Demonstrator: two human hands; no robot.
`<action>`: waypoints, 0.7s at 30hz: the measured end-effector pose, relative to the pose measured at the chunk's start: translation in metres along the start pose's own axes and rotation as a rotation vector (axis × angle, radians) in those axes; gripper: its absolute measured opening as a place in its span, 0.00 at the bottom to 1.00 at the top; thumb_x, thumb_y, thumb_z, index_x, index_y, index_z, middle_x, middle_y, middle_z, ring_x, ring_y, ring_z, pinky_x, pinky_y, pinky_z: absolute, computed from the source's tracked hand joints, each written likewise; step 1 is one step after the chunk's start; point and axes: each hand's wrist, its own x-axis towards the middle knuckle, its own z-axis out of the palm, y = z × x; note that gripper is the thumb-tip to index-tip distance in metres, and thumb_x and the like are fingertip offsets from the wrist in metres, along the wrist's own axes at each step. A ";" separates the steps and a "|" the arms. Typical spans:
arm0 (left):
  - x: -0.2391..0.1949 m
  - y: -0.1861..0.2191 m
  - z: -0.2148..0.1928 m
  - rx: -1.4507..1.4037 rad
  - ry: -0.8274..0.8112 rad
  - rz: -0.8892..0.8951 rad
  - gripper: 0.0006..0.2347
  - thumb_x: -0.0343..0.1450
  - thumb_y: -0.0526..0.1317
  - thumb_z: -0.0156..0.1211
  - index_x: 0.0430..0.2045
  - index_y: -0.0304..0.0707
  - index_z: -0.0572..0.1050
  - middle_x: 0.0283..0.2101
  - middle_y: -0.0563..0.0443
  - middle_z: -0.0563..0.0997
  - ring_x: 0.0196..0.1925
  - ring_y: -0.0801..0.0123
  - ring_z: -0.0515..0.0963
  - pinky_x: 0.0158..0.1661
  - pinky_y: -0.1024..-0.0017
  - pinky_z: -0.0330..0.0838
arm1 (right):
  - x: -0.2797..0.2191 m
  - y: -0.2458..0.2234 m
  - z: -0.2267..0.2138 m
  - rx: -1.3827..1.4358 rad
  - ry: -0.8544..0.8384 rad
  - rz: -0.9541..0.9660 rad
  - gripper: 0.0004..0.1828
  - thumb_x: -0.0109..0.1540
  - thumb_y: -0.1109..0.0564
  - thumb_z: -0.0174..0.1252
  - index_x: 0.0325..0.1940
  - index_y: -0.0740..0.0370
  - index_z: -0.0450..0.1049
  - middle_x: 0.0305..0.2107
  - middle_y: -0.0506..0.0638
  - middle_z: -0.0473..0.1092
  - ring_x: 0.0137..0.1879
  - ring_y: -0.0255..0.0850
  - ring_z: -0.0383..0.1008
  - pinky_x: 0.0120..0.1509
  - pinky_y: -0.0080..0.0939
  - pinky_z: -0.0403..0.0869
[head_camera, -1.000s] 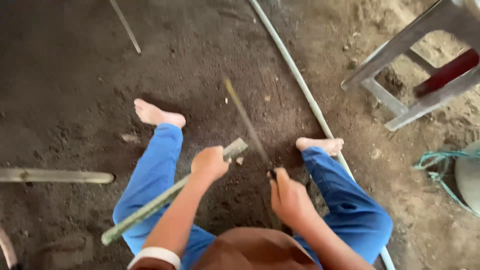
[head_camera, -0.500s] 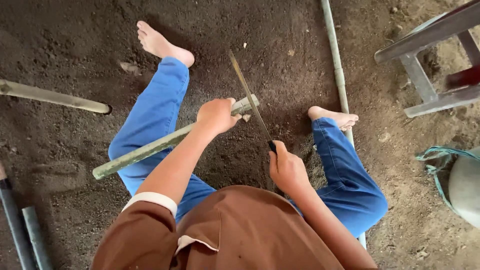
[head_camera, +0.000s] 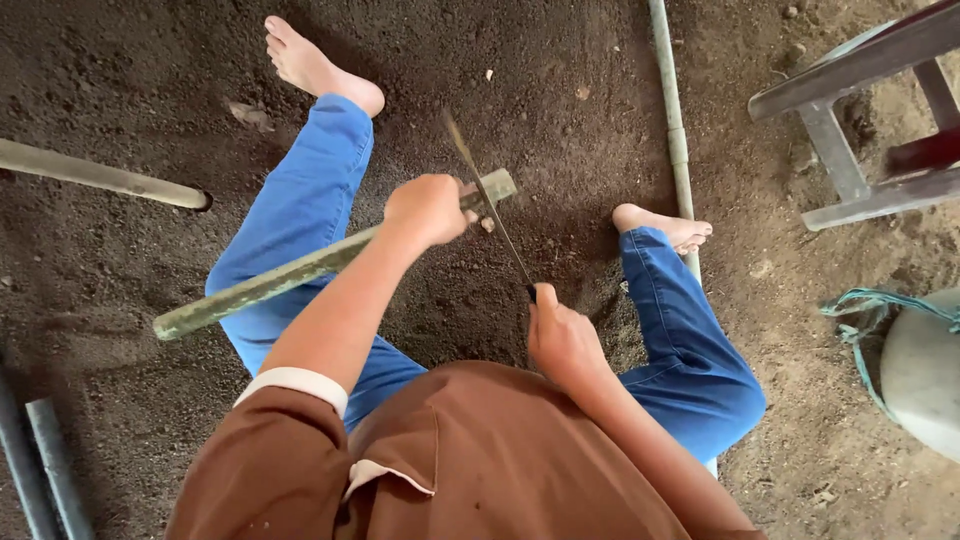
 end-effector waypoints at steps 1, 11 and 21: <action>-0.001 0.001 -0.004 0.031 0.021 0.000 0.18 0.76 0.44 0.60 0.55 0.30 0.80 0.39 0.38 0.85 0.43 0.50 0.87 0.48 0.53 0.81 | -0.001 0.001 0.003 -0.019 -0.014 0.011 0.13 0.74 0.53 0.40 0.60 0.59 0.62 0.28 0.65 0.79 0.36 0.65 0.84 0.42 0.67 0.80; -0.013 0.017 -0.026 0.080 0.016 -0.044 0.15 0.74 0.37 0.61 0.54 0.28 0.80 0.41 0.33 0.86 0.42 0.47 0.87 0.51 0.50 0.82 | -0.007 -0.007 -0.008 0.040 -0.080 0.079 0.11 0.74 0.54 0.41 0.57 0.60 0.62 0.23 0.66 0.76 0.34 0.66 0.83 0.40 0.65 0.80; -0.042 0.045 -0.030 0.091 -0.100 0.079 0.14 0.74 0.35 0.60 0.53 0.28 0.81 0.44 0.32 0.85 0.49 0.45 0.87 0.55 0.49 0.81 | 0.013 -0.009 -0.017 0.027 0.003 0.042 0.11 0.73 0.56 0.41 0.54 0.61 0.64 0.23 0.59 0.75 0.30 0.58 0.83 0.32 0.56 0.80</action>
